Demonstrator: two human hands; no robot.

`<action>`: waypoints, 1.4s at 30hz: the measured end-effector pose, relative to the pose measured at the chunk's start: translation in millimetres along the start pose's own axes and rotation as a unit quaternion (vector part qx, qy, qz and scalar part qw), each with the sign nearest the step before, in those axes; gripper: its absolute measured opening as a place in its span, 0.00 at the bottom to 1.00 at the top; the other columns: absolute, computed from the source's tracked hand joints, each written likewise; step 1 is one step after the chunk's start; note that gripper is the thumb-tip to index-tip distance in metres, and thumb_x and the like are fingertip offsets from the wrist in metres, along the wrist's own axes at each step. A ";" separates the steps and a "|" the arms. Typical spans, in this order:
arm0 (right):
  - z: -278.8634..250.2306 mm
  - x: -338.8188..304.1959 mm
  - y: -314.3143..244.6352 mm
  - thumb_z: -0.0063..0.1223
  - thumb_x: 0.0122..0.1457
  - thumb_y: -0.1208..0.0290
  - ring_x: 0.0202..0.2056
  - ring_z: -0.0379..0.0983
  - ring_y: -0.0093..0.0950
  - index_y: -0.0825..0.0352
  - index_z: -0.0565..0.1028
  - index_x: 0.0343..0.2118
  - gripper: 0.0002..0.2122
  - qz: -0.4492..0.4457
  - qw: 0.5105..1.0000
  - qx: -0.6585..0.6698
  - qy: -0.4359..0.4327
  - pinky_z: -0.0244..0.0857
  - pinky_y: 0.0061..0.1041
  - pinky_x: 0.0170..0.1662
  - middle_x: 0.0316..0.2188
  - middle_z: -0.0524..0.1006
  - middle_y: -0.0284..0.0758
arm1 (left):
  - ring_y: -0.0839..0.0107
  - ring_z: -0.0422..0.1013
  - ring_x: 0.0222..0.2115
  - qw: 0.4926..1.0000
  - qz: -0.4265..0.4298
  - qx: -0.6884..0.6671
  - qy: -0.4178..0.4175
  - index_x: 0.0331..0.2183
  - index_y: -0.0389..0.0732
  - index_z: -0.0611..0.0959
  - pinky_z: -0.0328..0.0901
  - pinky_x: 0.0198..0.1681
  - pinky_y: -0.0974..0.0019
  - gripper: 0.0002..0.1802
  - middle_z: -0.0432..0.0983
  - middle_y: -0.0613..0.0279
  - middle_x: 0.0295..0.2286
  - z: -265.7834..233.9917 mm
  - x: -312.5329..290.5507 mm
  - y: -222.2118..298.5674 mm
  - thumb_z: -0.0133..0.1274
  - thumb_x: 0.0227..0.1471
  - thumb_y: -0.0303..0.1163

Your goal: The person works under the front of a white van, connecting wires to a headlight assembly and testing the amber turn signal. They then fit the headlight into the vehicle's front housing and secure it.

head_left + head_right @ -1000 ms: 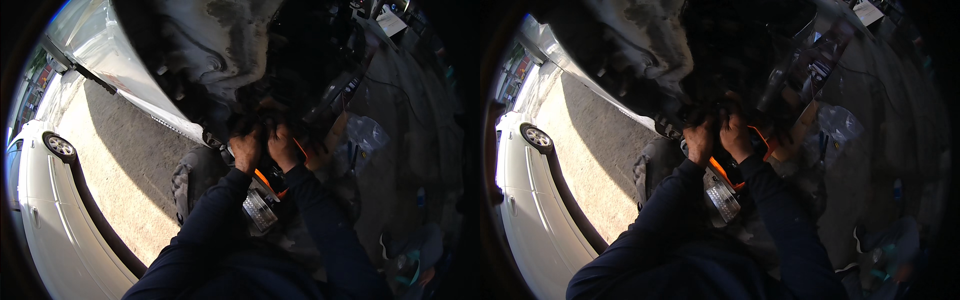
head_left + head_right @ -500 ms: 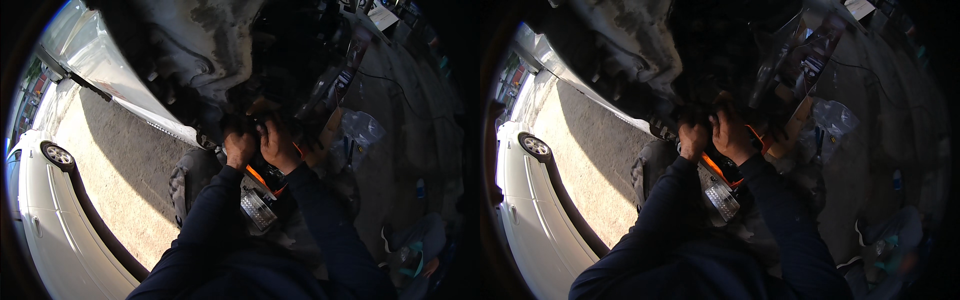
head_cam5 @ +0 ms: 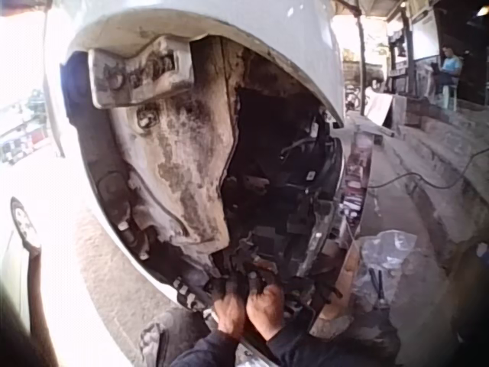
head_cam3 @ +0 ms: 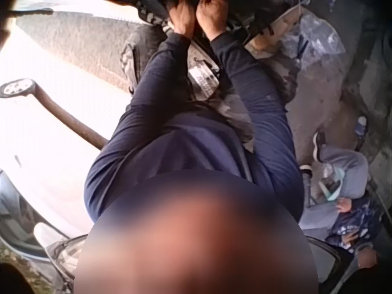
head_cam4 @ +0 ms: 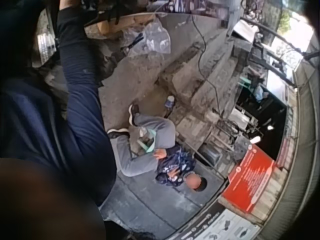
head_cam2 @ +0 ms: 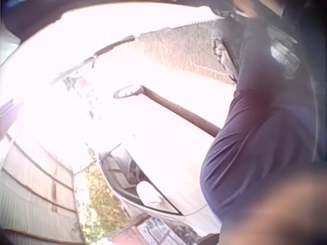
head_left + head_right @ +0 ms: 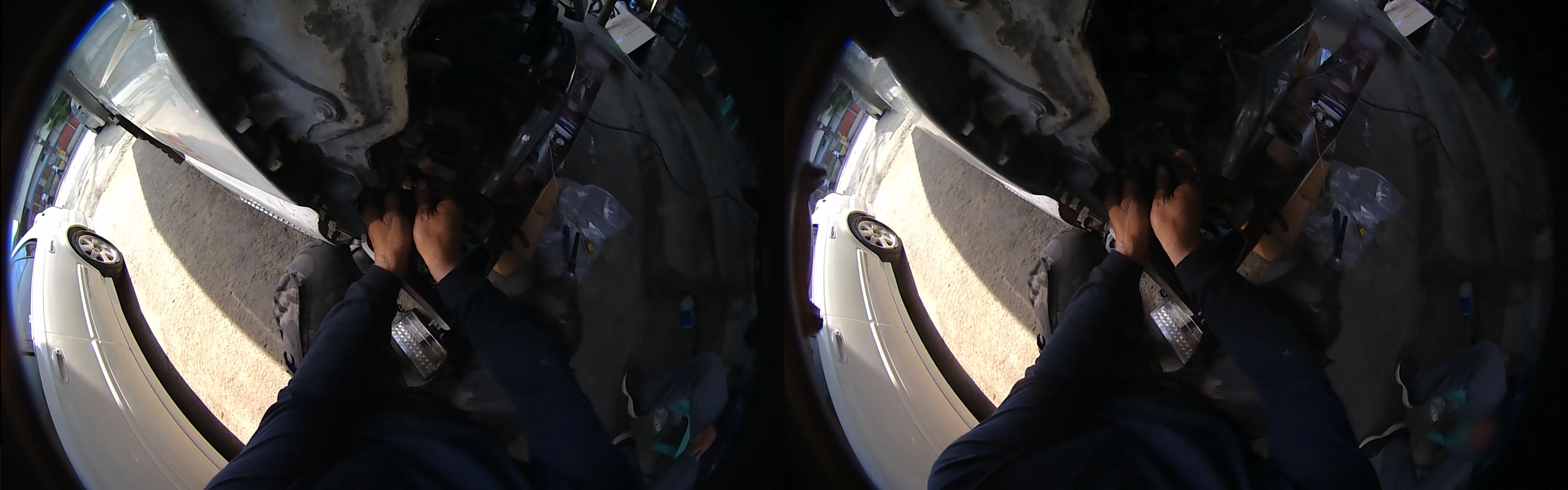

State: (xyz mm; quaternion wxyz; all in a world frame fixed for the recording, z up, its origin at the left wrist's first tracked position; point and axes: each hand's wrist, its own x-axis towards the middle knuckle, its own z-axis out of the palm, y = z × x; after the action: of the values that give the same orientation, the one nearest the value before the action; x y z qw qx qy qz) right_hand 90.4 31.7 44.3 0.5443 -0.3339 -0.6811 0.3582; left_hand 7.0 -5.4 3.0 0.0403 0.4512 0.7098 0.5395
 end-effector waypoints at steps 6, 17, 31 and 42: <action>16.4 1.8 28.5 0.47 0.67 0.72 0.44 0.74 0.26 0.71 0.75 0.46 0.10 0.007 0.997 0.066 0.033 0.67 0.24 0.49 0.43 0.77 0.39 | 0.49 0.68 0.41 0.984 0.119 0.126 0.030 0.46 0.39 0.77 0.63 0.46 0.52 0.17 0.72 0.46 0.41 7.6 6.5 -20.8 0.51 0.54 0.30; 14.7 15.2 35.8 0.49 0.65 0.65 0.46 0.72 0.41 0.67 0.74 0.46 0.12 -0.060 0.990 -0.130 -0.019 0.65 0.35 0.49 0.42 0.77 0.45 | 0.47 0.73 0.37 0.967 0.135 0.216 -0.009 0.45 0.40 0.80 0.67 0.41 0.50 0.15 0.77 0.45 0.36 8.3 20.8 -27.1 0.50 0.56 0.32; -0.1 15.9 32.1 0.44 0.69 0.71 0.46 0.76 0.38 0.69 0.72 0.50 0.11 -0.094 0.988 -0.097 -0.070 0.68 0.31 0.49 0.44 0.77 0.43 | 0.50 0.77 0.30 0.963 0.112 0.242 -0.040 0.33 0.40 0.84 0.71 0.36 0.51 0.11 0.81 0.49 0.30 4.9 26.8 -8.4 0.55 0.47 0.33; -7.5 12.9 -19.7 0.41 0.71 0.63 0.45 0.76 0.32 0.71 0.73 0.47 0.15 -0.026 0.996 -0.042 -0.077 0.70 0.29 0.48 0.43 0.77 0.41 | 0.45 0.76 0.30 0.982 0.100 0.158 -0.032 0.31 0.33 0.82 0.70 0.36 0.50 0.10 0.79 0.41 0.29 2.7 26.5 -9.6 0.54 0.47 0.30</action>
State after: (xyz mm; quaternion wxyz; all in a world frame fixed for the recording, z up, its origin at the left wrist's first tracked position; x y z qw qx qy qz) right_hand 94.2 33.2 68.7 0.4851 -0.3098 -0.7438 0.3398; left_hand -12.9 14.6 5.6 -0.0628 0.5378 0.7357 0.4069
